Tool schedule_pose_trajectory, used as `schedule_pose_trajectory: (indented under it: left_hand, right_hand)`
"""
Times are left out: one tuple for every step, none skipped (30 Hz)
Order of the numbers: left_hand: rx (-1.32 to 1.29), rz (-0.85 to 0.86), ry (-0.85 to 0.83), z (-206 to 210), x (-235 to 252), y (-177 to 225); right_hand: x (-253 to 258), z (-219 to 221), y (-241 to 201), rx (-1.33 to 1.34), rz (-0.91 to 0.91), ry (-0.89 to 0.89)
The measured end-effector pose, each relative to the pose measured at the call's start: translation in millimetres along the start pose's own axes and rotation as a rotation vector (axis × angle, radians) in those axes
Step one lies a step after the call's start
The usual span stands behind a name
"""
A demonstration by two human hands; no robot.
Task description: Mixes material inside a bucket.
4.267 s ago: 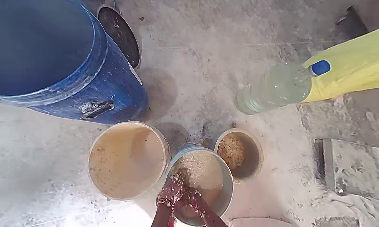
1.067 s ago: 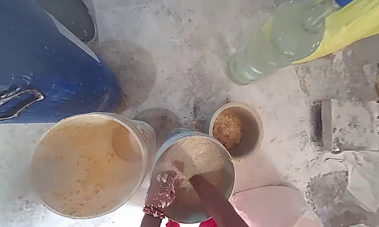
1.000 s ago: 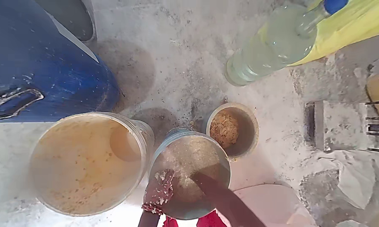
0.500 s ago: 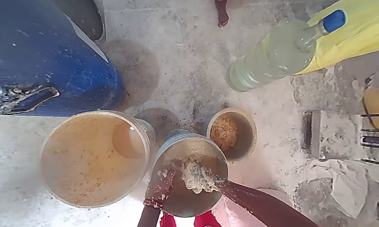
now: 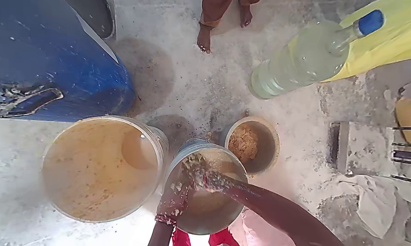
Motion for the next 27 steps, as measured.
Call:
schedule_pose_trajectory:
  left_hand:
    - [-0.010,-0.024,-0.048,0,0,0]
    - [-0.012,-0.012,-0.023,-1,-1,0]
    - [-0.015,-0.005,-0.012,-1,-2,1]
    - [-0.022,-0.006,-0.005,-2,-2,2]
    - [-0.014,0.014,0.048,-2,-1,2]
    - [0.005,0.049,0.136,-1,-3,1]
    - [0.031,0.089,0.230,2,-6,-1]
    - [0.058,0.118,0.305,5,-7,-4]
    - [0.077,0.139,0.353,9,-8,-7]
    - [0.084,0.152,0.380,10,-10,-7]
    - [0.082,0.160,0.398,9,-9,-7]
    - [0.088,0.173,0.426,7,-10,-7]
    - [0.096,0.187,0.460,6,-10,-7]
    - [0.100,0.201,0.494,5,-11,-7]
    - [0.094,0.211,0.521,6,-12,-8]
    - [0.082,0.221,0.543,5,-14,-9]
    - [0.065,0.229,0.554,4,-15,-10]
    - [0.047,0.234,0.563,3,-16,-11]
    - [0.026,0.242,0.563,3,-17,-11]
    - [0.006,0.249,0.566,2,-16,-11]
    - [-0.013,0.252,0.567,1,-16,-11]
    - [-0.033,0.251,0.559,1,-15,-11]
    - [-0.050,0.244,0.536,1,-17,-12]
    - [-0.076,0.232,0.513,1,-16,-12]
    - [-0.107,0.216,0.494,1,-15,-12]
    - [-0.117,0.199,0.482,1,-16,-12]
    - [-0.128,0.177,0.476,1,-15,-12]
  right_hand:
    - [2,-6,8,0.006,-0.021,0.028]
    - [2,-14,11,-0.005,-0.024,0.045]
    - [6,-21,11,-0.032,0.043,0.025]
    - [11,-29,10,-0.040,0.152,-0.017]
    - [24,-35,17,-0.035,0.174,0.005]
    - [42,-34,29,-0.032,0.158,0.038]
    - [49,-29,40,-0.008,0.125,0.093]
    - [42,-27,45,0.000,0.128,0.140]
    - [22,-24,45,-0.019,0.185,0.189]
    - [7,-20,48,-0.053,0.258,0.215]
    - [1,-16,57,-0.099,0.316,0.234]
    - [2,-12,65,-0.108,0.361,0.257]
    - [7,-9,70,-0.119,0.437,0.221]
    - [11,-8,73,-0.112,0.525,0.160]
    - [14,-7,77,-0.074,0.609,0.106]
    - [15,-5,82,-0.035,0.684,0.055]
    - [16,-1,87,-0.011,0.743,-0.001]
    - [14,2,92,-0.014,0.790,-0.083]
    - [10,5,97,-0.027,0.826,-0.147]
    - [7,7,102,-0.030,0.860,-0.206]
    - [5,9,106,-0.029,0.891,-0.253]
    - [1,12,110,-0.015,0.915,-0.261]
    - [-3,17,112,0.009,0.934,-0.255]
    - [-4,19,111,0.034,0.948,-0.253]
    - [-4,22,109,0.069,0.963,-0.255]
    - [-4,28,107,0.109,0.973,-0.248]
    - [-2,34,106,0.143,0.980,-0.253]
Point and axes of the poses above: each hand's wrist, its own x-axis towards the middle knuckle, its own z-axis out of the palm, y = z × x, the point moved 6 cm from there along x, towards the middle knuckle, and after that the axes turned 10 degrees about -y, right-handed, at the moved point
